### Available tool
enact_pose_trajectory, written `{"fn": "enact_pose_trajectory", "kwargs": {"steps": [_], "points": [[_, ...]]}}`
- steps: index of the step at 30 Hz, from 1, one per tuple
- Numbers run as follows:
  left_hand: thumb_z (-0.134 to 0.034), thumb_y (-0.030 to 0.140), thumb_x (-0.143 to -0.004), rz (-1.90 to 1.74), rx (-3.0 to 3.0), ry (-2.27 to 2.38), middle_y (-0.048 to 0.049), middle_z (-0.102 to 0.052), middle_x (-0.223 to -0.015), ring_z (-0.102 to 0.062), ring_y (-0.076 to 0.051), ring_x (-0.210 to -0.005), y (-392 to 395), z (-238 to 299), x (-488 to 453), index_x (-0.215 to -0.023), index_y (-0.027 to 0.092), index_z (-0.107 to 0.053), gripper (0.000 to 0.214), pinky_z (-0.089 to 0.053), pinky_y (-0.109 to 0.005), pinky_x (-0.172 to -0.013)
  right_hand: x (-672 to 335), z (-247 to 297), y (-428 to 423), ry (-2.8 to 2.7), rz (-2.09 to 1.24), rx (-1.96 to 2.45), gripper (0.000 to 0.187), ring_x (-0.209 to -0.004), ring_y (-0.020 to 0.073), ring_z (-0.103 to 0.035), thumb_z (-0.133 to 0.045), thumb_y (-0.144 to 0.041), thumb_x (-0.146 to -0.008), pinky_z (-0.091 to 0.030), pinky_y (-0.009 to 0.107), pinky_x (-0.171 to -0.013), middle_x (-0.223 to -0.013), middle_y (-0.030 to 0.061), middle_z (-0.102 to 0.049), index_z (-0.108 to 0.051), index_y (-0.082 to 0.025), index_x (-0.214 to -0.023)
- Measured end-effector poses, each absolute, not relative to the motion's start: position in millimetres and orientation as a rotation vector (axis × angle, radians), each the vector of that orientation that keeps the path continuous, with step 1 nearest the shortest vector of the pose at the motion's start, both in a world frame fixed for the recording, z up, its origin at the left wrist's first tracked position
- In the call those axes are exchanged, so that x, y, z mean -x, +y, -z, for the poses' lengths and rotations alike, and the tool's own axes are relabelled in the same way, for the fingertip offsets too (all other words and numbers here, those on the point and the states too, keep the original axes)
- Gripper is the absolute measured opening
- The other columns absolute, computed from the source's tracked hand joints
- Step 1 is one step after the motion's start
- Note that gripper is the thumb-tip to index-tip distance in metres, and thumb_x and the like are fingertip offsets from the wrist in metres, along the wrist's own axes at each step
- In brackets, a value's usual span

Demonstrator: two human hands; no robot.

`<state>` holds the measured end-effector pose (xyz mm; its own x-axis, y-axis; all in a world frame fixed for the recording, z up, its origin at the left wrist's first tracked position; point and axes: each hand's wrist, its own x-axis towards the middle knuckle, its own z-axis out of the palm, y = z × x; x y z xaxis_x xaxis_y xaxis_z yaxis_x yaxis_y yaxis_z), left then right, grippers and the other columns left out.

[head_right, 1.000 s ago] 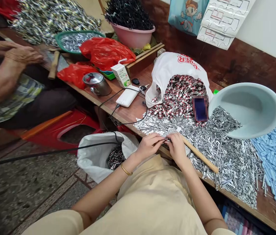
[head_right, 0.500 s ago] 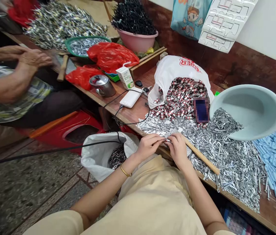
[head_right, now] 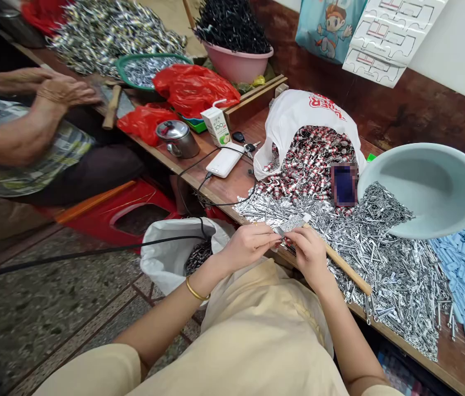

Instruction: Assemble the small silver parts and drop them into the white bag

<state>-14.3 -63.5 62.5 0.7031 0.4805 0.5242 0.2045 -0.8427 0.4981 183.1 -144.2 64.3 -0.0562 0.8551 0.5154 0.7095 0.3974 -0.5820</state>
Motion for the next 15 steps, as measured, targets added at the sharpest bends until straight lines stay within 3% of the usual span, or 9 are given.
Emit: {"fn": "enact_pose_trajectory", "kwargs": {"steps": [6,11,15], "points": [[-0.052,0.025,-0.100,-0.958,-2.303,0.500,-0.0053,-0.071,-0.081,-0.065,-0.014,-0.077,-65,-64,15,-0.098,0.020,-0.077,0.025,-0.053,-0.027,-0.074,-180,-64,-147,-1.763,-0.288,1.411,0.033,-0.093,0.0216,-0.067,-0.042,-0.013,-0.097,-0.055,0.039,-0.081,-0.098,0.0078,-0.072,-0.073,-0.025,-0.100],[-0.060,0.025,-0.096,-1.220,-1.769,0.800,-0.0071,-0.071,-0.099,-0.067,-0.017,-0.095,-93,-41,-8,-0.096,0.020,-0.074,0.015,-0.057,-0.031,-0.085,-172,-57,-146,-1.638,-0.239,1.472,0.029,-0.091,0.0209,-0.067,-0.044,-0.013,-0.096,-0.055,0.037,-0.083,-0.094,0.0075,-0.072,-0.071,-0.024,-0.096],[-0.057,0.025,-0.097,-1.256,-1.519,0.896,-0.0064,-0.072,-0.103,-0.068,-0.017,-0.098,-112,-23,-25,-0.101,0.020,-0.071,0.015,-0.057,-0.032,-0.089,-163,-50,-147,-1.504,-0.285,1.459,0.029,-0.089,0.0197,-0.066,-0.044,-0.012,-0.095,-0.055,0.034,-0.079,-0.092,0.0074,-0.071,-0.071,-0.022,-0.096]]}}
